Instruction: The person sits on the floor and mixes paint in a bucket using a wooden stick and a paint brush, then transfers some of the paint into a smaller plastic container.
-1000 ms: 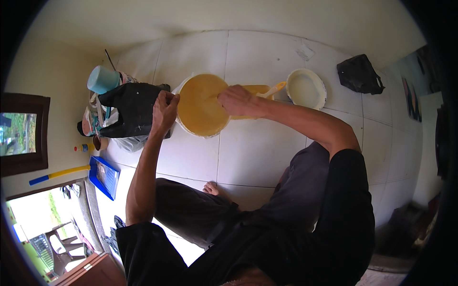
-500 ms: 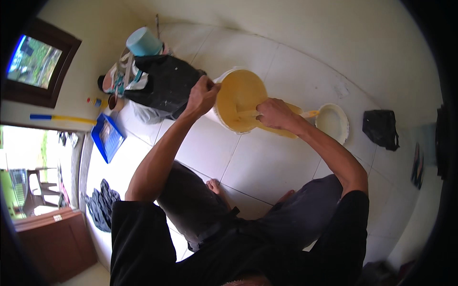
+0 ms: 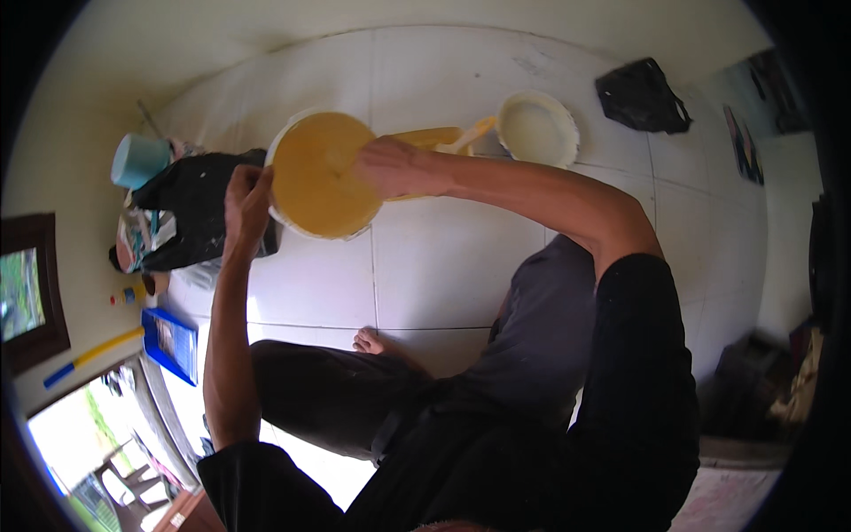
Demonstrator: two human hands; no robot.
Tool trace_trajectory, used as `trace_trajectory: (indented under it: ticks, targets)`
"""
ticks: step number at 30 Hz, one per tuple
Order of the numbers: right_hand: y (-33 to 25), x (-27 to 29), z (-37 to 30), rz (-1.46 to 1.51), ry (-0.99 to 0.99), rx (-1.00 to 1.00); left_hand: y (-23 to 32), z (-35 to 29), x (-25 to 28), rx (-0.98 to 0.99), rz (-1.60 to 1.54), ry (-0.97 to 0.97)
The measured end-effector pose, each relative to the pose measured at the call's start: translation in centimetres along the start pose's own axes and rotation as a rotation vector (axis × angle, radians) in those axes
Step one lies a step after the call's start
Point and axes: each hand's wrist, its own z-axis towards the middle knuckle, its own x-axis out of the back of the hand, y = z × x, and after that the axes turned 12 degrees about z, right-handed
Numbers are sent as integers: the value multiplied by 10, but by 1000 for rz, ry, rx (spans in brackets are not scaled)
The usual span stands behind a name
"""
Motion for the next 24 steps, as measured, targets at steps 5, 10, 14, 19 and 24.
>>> trace_trajectory:
  ticks: [5,10,14,19,24]
  targets:
    - [4,-9,8,-40,-39,-71,11,1,-1,-9,18,7]
    - [11,-8,-6,59,355,435,3,4,-1,-8,25,-5]
    - [0,-3,3,42,157,71,0,8,0,-37,110,25]
    - [13,-14,-4,196,19,102,13,5,-5,-27,80,43]
    - [2,-6,-9,57,52,7,16,4,-5,-29,75,58]
